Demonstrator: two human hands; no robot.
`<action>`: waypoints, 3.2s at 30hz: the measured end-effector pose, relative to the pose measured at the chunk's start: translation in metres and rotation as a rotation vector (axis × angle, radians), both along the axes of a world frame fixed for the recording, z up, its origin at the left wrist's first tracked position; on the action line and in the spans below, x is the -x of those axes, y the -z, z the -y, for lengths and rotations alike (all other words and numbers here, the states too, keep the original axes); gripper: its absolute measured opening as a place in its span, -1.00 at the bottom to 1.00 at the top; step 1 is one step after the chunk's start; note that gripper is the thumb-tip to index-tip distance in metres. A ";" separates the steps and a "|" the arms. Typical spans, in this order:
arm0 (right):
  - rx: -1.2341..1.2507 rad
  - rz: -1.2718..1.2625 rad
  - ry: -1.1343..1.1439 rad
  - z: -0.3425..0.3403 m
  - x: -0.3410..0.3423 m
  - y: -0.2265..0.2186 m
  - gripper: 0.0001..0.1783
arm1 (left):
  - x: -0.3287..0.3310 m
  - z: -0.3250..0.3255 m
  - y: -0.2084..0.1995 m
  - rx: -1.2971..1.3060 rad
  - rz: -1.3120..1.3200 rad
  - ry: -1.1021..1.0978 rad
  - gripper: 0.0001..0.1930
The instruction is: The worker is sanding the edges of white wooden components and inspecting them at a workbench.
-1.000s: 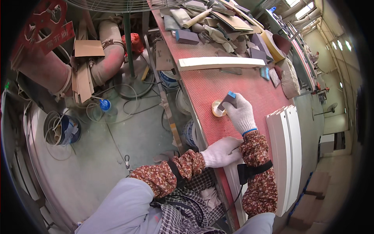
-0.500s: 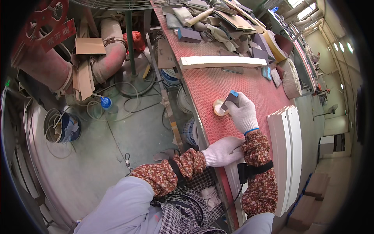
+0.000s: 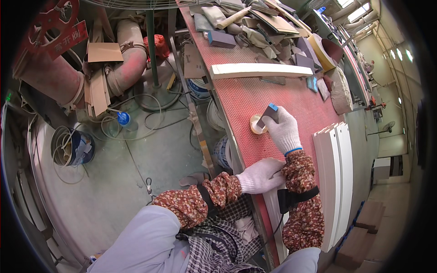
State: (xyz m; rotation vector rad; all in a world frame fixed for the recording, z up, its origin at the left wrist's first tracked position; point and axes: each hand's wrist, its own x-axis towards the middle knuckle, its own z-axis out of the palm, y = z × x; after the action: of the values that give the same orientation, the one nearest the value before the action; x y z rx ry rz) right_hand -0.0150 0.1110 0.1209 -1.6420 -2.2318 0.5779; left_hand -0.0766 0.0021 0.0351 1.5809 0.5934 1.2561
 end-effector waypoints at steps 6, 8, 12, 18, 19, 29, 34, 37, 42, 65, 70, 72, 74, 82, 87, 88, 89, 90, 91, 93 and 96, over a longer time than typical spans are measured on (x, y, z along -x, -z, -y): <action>-0.002 -0.103 -0.001 -0.001 0.001 0.002 -0.79 | 0.002 0.000 -0.001 0.012 0.034 -0.007 -0.67; 0.008 -0.003 0.008 0.001 0.004 0.001 -0.79 | 0.003 0.000 -0.002 0.022 0.011 -0.010 -0.66; -0.076 -0.051 -0.007 -0.004 -0.004 0.007 -0.79 | 0.002 -0.001 -0.005 0.042 0.036 0.028 -0.69; 0.007 -0.075 0.028 0.001 0.005 0.005 -0.81 | 0.007 0.000 -0.004 0.045 0.038 0.027 -0.70; 0.007 -0.074 0.027 0.002 0.007 0.005 -0.81 | 0.010 0.001 -0.005 0.051 0.038 0.051 -0.71; -0.108 -0.255 0.109 -0.009 -0.058 -0.016 -0.82 | -0.040 -0.006 -0.005 0.003 -0.098 -0.028 -0.52; 0.094 -0.538 0.221 0.013 -0.111 -0.062 -0.64 | -0.072 -0.020 0.016 0.098 -0.169 -0.143 -0.53; 0.010 -0.859 0.268 0.081 -0.194 -0.082 -0.73 | -0.112 -0.016 0.015 0.114 -0.037 -0.078 -0.48; -0.281 -0.854 0.687 0.294 -0.343 -0.117 -0.76 | -0.153 0.011 -0.006 0.208 -0.216 -0.033 -0.43; -0.540 -0.460 1.763 0.717 -0.690 -0.033 -0.72 | -0.471 0.263 -0.126 -0.825 -0.929 0.660 -0.12; -0.515 -0.477 1.718 0.709 -0.707 -0.025 -0.72 | -0.484 0.271 -0.115 -0.897 -0.998 0.573 -0.15; -0.485 -0.439 1.722 0.705 -0.711 -0.023 -0.72 | -0.486 0.269 -0.118 -0.903 -1.009 0.568 -0.14; -0.483 -0.421 1.711 0.700 -0.713 -0.023 -0.72 | -0.486 0.267 -0.118 -0.907 -1.021 0.564 -0.14; -0.431 -0.300 1.671 0.683 -0.711 -0.030 -0.70 | -0.480 0.260 -0.120 -0.917 -0.997 0.545 -0.15; -0.380 -0.274 1.717 0.687 -0.708 -0.039 -0.67 | -0.477 0.260 -0.122 -0.907 -0.974 0.547 -0.16; -0.411 -0.304 1.689 0.687 -0.710 -0.034 -0.68 | -0.476 0.259 -0.122 -0.906 -0.974 0.546 -0.16; -0.411 -0.304 1.688 0.687 -0.710 -0.030 -0.68 | -0.475 0.258 -0.121 -0.905 -0.975 0.548 -0.16; -0.439 -0.282 1.665 0.685 -0.710 -0.027 -0.68 | -0.474 0.258 -0.120 -0.904 -0.976 0.549 -0.16; -0.466 -0.261 1.641 0.684 -0.709 -0.026 -0.68 | -0.474 0.258 -0.120 -0.903 -0.976 0.548 -0.16; -0.423 -0.209 1.644 0.685 -0.709 -0.027 -0.68 | -0.474 0.257 -0.120 -0.904 -0.966 0.551 -0.16; -0.411 -0.204 1.695 0.686 -0.704 -0.036 -0.68 | -0.474 0.258 -0.120 -0.905 -0.971 0.552 -0.15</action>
State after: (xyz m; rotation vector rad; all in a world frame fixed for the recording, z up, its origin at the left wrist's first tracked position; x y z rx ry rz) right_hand 0.6894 -0.5752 0.1569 -2.2508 -0.2358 -0.1883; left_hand 0.3973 -0.2556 0.1556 2.8823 0.0720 0.2224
